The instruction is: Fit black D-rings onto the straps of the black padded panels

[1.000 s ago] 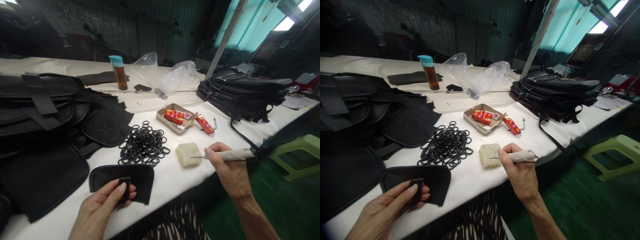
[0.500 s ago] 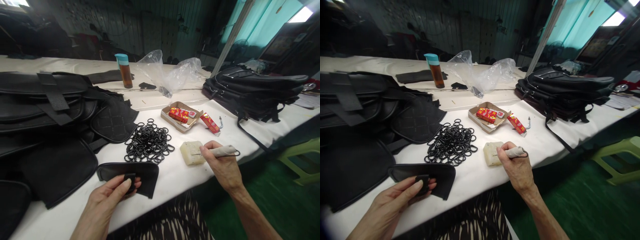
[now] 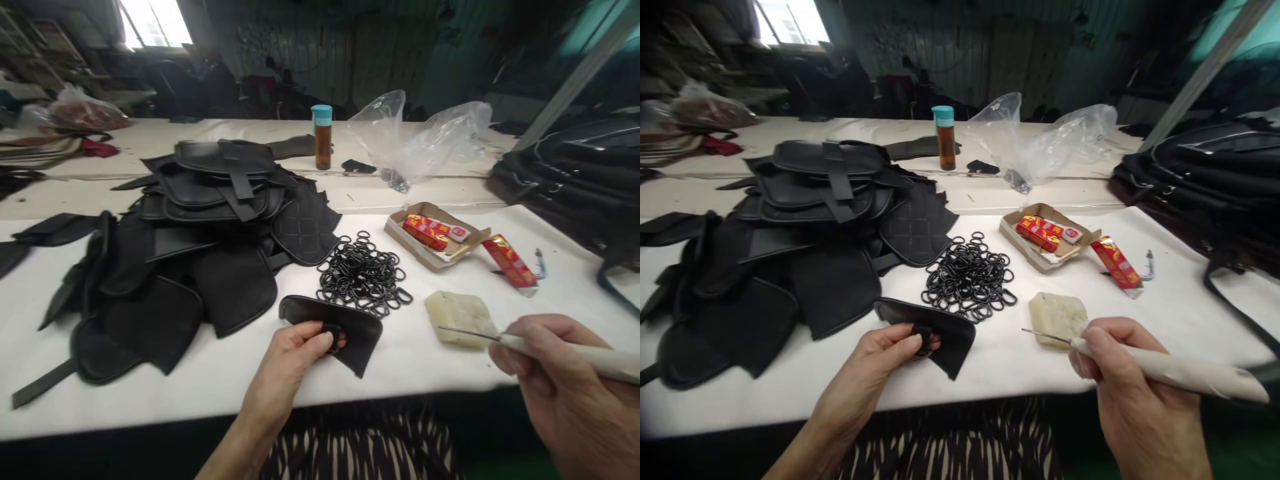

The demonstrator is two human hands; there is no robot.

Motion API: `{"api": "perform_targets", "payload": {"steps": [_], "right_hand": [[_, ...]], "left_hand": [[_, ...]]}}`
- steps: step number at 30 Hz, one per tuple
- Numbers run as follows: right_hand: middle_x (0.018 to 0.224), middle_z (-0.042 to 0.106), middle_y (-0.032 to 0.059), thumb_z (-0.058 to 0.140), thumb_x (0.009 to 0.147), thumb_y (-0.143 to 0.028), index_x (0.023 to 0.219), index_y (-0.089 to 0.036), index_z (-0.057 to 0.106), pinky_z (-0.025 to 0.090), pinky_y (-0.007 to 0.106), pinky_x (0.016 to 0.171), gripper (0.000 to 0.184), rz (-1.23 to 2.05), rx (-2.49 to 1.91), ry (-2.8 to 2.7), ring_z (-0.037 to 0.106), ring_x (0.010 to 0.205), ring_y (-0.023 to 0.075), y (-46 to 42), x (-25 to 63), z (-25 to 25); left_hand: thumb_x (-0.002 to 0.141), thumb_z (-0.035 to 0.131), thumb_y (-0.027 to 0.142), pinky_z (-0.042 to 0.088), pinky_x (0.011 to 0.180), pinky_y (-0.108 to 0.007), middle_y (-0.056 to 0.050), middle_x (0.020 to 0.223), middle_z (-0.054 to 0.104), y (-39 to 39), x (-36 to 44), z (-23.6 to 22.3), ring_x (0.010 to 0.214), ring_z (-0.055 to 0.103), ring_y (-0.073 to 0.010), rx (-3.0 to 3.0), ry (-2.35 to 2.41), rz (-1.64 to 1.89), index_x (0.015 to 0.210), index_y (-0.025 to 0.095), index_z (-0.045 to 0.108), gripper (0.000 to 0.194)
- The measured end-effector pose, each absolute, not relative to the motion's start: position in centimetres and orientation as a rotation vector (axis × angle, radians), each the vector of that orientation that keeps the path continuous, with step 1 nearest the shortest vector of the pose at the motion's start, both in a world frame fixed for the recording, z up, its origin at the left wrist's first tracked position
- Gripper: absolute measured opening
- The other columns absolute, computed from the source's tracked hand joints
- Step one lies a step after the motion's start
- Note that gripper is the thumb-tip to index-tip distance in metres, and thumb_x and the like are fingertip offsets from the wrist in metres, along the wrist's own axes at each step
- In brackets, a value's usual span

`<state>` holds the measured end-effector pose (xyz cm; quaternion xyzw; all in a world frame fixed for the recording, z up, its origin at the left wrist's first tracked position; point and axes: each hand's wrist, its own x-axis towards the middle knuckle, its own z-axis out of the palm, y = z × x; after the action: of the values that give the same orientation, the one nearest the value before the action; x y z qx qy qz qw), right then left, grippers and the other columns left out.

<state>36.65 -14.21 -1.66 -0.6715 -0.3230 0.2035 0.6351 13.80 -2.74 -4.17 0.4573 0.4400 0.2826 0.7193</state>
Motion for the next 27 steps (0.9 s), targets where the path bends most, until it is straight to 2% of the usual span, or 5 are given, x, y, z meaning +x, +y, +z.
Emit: {"api": "perform_targets", "payload": {"steps": [5,9,14,22,27], "right_hand": [[0.059,0.048,-0.0014,0.066,0.076,-0.039,0.076,-0.023,0.06,0.04,0.022,0.049,0.017,0.981,-1.202,-0.516,0.049,0.056,0.0117,-12.4,32.0,-2.3],[0.061,0.051,-0.0021,0.068,0.076,-0.037,0.077,-0.023,0.061,0.041,0.02,0.053,0.016,1.15,-1.081,-0.548,0.047,0.055,0.0088,-11.2,29.1,-2.6],[0.059,0.052,-0.0025,0.068,0.077,-0.037,0.075,-0.022,0.06,0.04,0.019,0.056,0.017,1.171,-1.078,-0.598,0.048,0.058,0.0095,-9.9,28.6,-3.6],[0.058,0.053,-0.0019,0.069,0.076,-0.037,0.074,-0.021,0.061,0.038,0.019,0.054,0.018,1.154,-1.136,-0.683,0.05,0.061,0.0114,-9.1,29.2,-4.0],[0.059,0.054,-0.0018,0.071,0.074,-0.037,0.075,-0.02,0.061,0.037,0.018,0.052,0.02,1.147,-1.139,-0.691,0.049,0.059,0.0103,-8.6,29.3,-4.2]], "left_hand": [[0.074,0.063,0.029,0.043,0.083,-0.031,-0.008,0.082,0.072,-2.9,13.3,-4.4,0.084,0.062,-0.0212,1.034,0.927,0.629,0.085,0.013,0.074,0.023],[0.074,0.062,0.027,0.043,0.08,-0.031,-0.006,0.075,0.07,-2.8,13.1,-4.5,0.079,0.061,-0.0206,1.017,0.893,0.617,0.078,0.012,0.073,0.019],[0.073,0.061,0.024,0.042,0.076,-0.029,-0.003,0.067,0.067,-2.6,12.8,-4.5,0.073,0.059,-0.0183,1.032,0.88,0.609,0.072,0.013,0.072,0.016],[0.071,0.063,0.028,0.042,0.072,-0.029,-0.003,0.065,0.066,-2.6,12.4,-4.9,0.074,0.058,-0.02,1.053,0.883,0.612,0.07,0.013,0.072,0.017],[0.071,0.063,0.027,0.04,0.069,-0.027,-0.003,0.067,0.065,-2.4,12.4,-5.2,0.07,0.055,-0.0175,1.077,0.871,0.594,0.07,0.012,0.071,0.017]]}}
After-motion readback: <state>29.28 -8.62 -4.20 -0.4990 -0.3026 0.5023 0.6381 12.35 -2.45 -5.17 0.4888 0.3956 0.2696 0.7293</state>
